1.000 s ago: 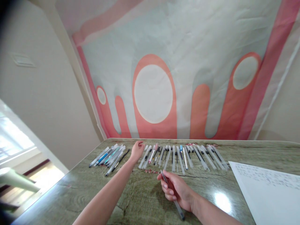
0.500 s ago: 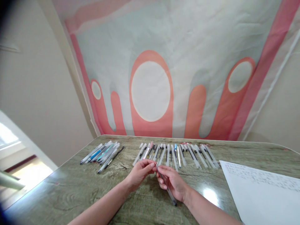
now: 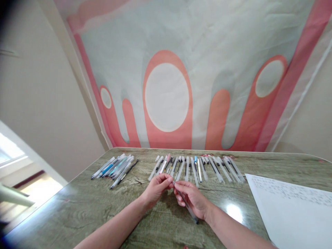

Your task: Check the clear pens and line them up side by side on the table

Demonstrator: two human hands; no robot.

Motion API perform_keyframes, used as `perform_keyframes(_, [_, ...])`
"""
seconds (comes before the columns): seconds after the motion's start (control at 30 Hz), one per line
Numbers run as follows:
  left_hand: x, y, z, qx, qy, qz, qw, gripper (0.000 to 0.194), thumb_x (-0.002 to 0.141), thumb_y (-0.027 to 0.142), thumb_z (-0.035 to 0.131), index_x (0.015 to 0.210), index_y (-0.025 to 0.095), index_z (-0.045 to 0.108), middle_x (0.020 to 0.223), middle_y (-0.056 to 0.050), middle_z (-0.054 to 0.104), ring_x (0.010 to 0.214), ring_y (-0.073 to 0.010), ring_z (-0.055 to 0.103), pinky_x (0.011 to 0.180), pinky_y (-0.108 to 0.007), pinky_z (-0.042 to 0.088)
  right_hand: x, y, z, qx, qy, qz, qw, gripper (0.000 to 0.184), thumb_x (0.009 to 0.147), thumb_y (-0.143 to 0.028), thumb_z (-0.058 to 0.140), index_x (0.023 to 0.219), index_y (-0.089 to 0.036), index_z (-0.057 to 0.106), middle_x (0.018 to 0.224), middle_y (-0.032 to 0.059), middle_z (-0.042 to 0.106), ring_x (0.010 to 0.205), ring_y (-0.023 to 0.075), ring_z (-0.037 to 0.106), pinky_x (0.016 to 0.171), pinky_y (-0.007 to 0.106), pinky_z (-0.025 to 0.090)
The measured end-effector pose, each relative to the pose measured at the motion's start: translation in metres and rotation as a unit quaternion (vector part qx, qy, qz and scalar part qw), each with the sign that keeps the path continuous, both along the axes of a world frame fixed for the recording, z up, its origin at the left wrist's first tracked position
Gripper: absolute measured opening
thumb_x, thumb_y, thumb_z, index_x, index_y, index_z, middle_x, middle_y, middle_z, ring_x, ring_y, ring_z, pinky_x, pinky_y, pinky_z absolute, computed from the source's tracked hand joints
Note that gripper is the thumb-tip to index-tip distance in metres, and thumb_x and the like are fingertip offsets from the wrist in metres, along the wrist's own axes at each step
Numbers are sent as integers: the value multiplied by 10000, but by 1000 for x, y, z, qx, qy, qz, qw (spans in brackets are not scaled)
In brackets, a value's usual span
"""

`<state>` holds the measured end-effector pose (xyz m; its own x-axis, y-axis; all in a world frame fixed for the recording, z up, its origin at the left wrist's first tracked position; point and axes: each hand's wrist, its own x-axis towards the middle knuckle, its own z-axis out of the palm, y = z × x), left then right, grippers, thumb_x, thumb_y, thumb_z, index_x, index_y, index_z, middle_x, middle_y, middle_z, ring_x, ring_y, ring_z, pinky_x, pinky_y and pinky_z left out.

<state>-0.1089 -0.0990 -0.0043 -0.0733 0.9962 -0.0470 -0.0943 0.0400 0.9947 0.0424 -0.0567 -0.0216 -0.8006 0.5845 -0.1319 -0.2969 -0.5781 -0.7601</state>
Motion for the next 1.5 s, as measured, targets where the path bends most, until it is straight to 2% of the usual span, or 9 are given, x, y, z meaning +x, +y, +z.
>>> perform_keyframes(0.23, [1,2,-1,36,50,25,998,352,683,483,573,732,136,535,638,-7,542,611,-83,512,637,-208,392,-2,2,-1,5,-10,1,1000,164,729,-285,610,753,-124,588,636,-14,492,438,17,342,348,139,173])
perform_keyframes(0.5, [3,5,-5,50,82,46,994,325,718,470,533,739,146,504,639,2,533,607,-88,515,619,-206,399,-4,2,0,5,-13,-4,1000,197,713,-313,620,759,-123,593,616,-18,484,419,13,326,334,136,160])
perform_keyframes(0.6, [-10,11,-2,61,97,99,989,324,738,477,495,742,153,496,633,13,518,545,-72,472,553,-190,379,-3,-1,0,14,-28,16,999,196,704,-309,627,758,-124,596,616,-16,488,414,17,328,329,143,152])
perform_keyframes(0.67, [-27,17,2,76,125,151,978,322,746,473,481,753,152,507,619,18,512,530,-67,449,535,-182,364,-2,-3,0,21,-38,27,999,196,709,-309,622,776,-126,602,629,-13,492,417,19,335,330,146,150])
perform_keyframes(0.8, [-68,34,4,80,233,208,947,330,748,456,477,800,142,562,644,-1,559,565,-89,482,550,-194,376,-1,-4,0,23,-42,19,999,205,713,-317,617,804,-132,614,639,-14,491,425,19,341,337,149,155])
perform_keyframes(0.93, [-99,60,-8,103,400,248,876,228,739,353,513,765,148,609,738,-38,618,692,-127,540,663,-235,405,-2,-3,1,32,-47,27,998,231,712,-339,613,813,-132,623,630,-15,492,417,15,333,342,149,165])
perform_keyframes(1.03, [-115,81,-21,107,465,257,840,179,739,291,515,767,148,620,773,-44,629,728,-133,552,703,-253,410,-1,-4,1,35,-54,30,997,249,715,-352,607,830,-132,625,629,-17,486,411,12,332,343,148,170])
perform_keyframes(1.23, [-127,98,-40,113,436,268,852,197,754,281,501,823,145,626,810,-51,645,744,-125,575,714,-250,428,-1,-3,1,31,-49,41,997,235,724,-336,598,836,-132,625,634,-20,480,413,10,335,343,145,173])
perform_keyframes(1.5, [-123,92,-39,90,469,260,839,167,760,255,506,804,162,637,804,-40,636,765,-131,563,737,-252,417,-2,-2,0,22,-53,35,998,222,733,-333,593,840,-142,626,647,-18,481,414,14,339,340,146,195])
